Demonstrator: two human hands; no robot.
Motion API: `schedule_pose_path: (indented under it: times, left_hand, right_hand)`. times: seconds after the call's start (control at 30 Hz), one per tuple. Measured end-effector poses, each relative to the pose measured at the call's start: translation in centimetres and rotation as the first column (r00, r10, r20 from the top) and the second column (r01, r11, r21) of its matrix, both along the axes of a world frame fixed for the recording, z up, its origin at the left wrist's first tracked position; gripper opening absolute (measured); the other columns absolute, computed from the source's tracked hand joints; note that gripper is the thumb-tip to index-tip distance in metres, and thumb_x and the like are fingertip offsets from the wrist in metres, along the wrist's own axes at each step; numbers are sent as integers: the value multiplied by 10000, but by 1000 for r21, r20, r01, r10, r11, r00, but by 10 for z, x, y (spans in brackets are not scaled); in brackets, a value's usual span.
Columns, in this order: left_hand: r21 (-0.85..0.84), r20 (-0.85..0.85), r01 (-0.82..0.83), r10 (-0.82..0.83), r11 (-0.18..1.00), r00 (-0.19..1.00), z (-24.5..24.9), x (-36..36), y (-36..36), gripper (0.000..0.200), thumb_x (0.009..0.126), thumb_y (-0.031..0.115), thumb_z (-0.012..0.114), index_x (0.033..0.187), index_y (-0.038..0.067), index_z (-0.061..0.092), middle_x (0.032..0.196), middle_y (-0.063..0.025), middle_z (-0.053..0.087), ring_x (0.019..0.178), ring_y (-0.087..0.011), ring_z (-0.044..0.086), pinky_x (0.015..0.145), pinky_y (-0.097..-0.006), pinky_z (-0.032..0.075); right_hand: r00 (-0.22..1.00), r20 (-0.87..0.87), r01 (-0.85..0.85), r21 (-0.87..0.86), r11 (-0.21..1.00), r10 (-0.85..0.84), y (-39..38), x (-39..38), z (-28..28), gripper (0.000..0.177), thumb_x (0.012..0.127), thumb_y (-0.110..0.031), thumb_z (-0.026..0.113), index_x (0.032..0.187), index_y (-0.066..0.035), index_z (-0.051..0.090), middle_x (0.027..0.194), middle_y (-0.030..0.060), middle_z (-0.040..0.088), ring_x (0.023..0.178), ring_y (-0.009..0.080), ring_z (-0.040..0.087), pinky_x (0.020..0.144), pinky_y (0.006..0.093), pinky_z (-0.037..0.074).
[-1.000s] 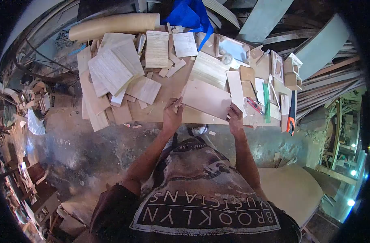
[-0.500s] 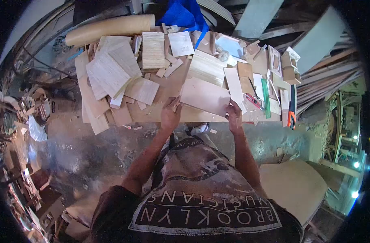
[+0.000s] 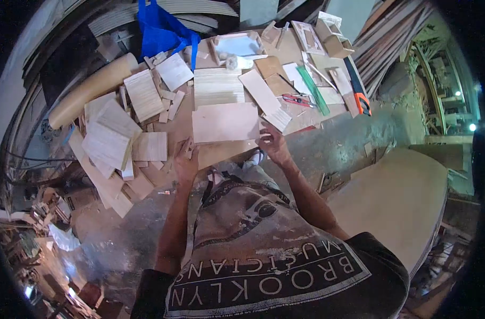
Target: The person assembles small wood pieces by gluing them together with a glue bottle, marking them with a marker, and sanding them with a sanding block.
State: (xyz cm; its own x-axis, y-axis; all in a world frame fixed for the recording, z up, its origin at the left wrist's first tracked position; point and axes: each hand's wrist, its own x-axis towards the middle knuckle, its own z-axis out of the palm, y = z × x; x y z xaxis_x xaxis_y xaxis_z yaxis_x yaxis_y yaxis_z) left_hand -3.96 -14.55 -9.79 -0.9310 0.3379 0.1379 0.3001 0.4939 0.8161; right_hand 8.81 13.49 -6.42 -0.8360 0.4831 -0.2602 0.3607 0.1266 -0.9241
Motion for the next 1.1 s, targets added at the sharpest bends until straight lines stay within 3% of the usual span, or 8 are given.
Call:
schedule_pose_path:
  times: [0.2,0.47,0.53,0.6,0.73,0.83,0.93,1.1]
  left_hand:
    - [-111,-134,97,-111,989,985,10,-2,4,376,856,105,663,1219,23,609,1148,-206,618,1033,-359,614,892,-422,502]
    - [-204,-294,171,-227,964,929,9,-14,-1,363,842,47,649,1204,33,621,1153,-184,629,1063,-350,611,909,-413,508]
    - [-183,-219,178,-217,967,951,14,-14,0,371,857,35,651,1226,18,609,1183,-176,630,1071,-317,620,947,-397,487]
    - [-58,-136,163,-169,985,976,14,-13,3,346,874,70,652,1214,16,616,1181,-162,631,1044,-276,630,887,-384,517]
    - [146,161,22,-46,989,986,-8,-18,-7,325,914,190,655,1188,17,634,1166,-110,631,956,-164,633,657,-309,570]
    - [-44,108,66,-61,997,992,-14,-23,-4,351,921,230,650,1199,16,633,1140,-94,632,902,-135,629,552,-258,548]
    - [47,355,-56,36,997,934,14,-14,5,392,919,259,656,1208,-3,626,1091,-89,634,848,-131,624,558,-258,545]
    - [16,488,-153,126,988,864,2,-22,-2,419,922,282,649,1211,-21,622,986,-74,645,816,-123,620,556,-255,540]
  right_hand:
    - [978,-83,-143,406,903,192,-2,0,-5,572,794,-52,703,1334,-69,513,1000,149,653,796,248,664,661,344,550]
    - [972,-147,-102,439,893,183,-7,3,-6,531,805,-46,674,1317,-75,534,993,162,645,788,277,656,687,361,541]
    - [971,-164,-93,408,908,174,-12,4,-7,523,816,-43,666,1320,-73,532,1012,157,642,796,260,657,677,347,541]
    - [971,-208,133,60,989,-118,-20,5,-8,490,845,-38,645,1323,-60,537,1057,145,623,822,215,642,656,313,537]
    - [972,-160,180,25,983,-174,-28,13,-24,437,886,-92,642,1309,-38,545,1086,112,602,904,181,611,716,289,529]
    - [973,-179,153,11,988,-149,-36,9,-23,436,889,-78,623,1312,-10,538,1100,139,578,914,184,600,718,289,529]
    - [965,-212,177,84,981,-156,-42,8,-17,450,879,-64,627,1316,-9,538,1106,149,571,884,190,601,710,284,530]
    - [954,-244,212,141,967,-173,-53,2,-20,443,816,-11,640,1252,19,568,1090,183,565,831,253,606,655,335,534]
